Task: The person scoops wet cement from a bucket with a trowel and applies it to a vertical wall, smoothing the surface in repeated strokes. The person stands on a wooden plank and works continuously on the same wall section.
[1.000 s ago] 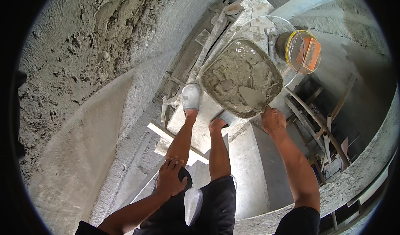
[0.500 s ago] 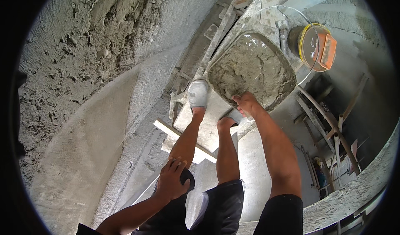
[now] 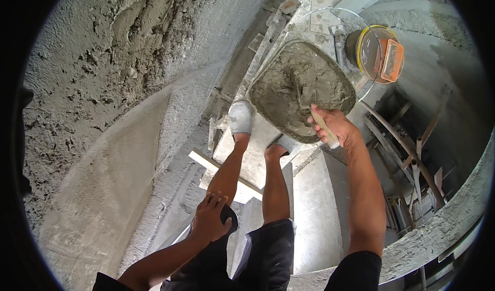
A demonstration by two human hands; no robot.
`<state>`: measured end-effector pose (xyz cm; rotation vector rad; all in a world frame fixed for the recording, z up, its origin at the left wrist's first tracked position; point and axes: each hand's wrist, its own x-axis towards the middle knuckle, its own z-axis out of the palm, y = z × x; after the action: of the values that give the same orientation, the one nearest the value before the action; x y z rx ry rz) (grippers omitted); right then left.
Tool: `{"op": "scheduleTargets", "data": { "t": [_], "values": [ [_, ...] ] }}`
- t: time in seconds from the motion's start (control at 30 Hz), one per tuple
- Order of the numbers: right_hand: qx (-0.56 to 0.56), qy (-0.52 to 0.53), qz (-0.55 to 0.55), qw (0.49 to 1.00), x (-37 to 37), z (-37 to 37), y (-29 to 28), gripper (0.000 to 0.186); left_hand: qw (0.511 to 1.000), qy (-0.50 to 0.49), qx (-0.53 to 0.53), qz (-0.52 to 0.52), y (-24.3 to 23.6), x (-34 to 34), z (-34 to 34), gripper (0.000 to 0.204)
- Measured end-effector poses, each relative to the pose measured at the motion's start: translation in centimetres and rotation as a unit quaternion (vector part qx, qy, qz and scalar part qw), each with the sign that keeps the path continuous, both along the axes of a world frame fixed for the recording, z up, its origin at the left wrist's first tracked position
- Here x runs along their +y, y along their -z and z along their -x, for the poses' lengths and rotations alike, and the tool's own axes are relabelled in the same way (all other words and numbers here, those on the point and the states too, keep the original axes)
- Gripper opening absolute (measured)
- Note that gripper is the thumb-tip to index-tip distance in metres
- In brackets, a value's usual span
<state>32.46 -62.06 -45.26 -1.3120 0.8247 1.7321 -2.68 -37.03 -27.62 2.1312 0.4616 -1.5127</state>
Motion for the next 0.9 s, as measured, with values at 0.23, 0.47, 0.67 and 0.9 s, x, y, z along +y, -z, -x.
{"op": "scheduleTargets", "data": {
  "t": [0.23, 0.47, 0.67, 0.9],
  "values": [
    [0.056, -0.422, -0.014, 0.905, -3.2, -0.5, -0.5, 0.049, 1.0, -0.015, -0.004, 0.008, 0.1, 0.2, 0.1, 0.075],
    [0.046, -0.404, -0.059, 0.912, 4.5, 1.6, 7.0, 0.046, 1.0, -0.028, -0.001, 0.013, 0.3, 0.3, 0.2, 0.074],
    [-0.008, -0.268, -0.036, 0.963, 6.0, 6.5, 9.5, 0.049, 0.999, -0.005, -0.038, -0.009, 0.2, 0.1, -0.1, 0.076],
    [-0.071, -0.254, 0.032, 0.964, 2.4, 4.3, 3.5, 0.063, 1.0, 0.01, -0.006, -0.001, 0.3, -0.3, -0.2, 0.075]
  ]
}}
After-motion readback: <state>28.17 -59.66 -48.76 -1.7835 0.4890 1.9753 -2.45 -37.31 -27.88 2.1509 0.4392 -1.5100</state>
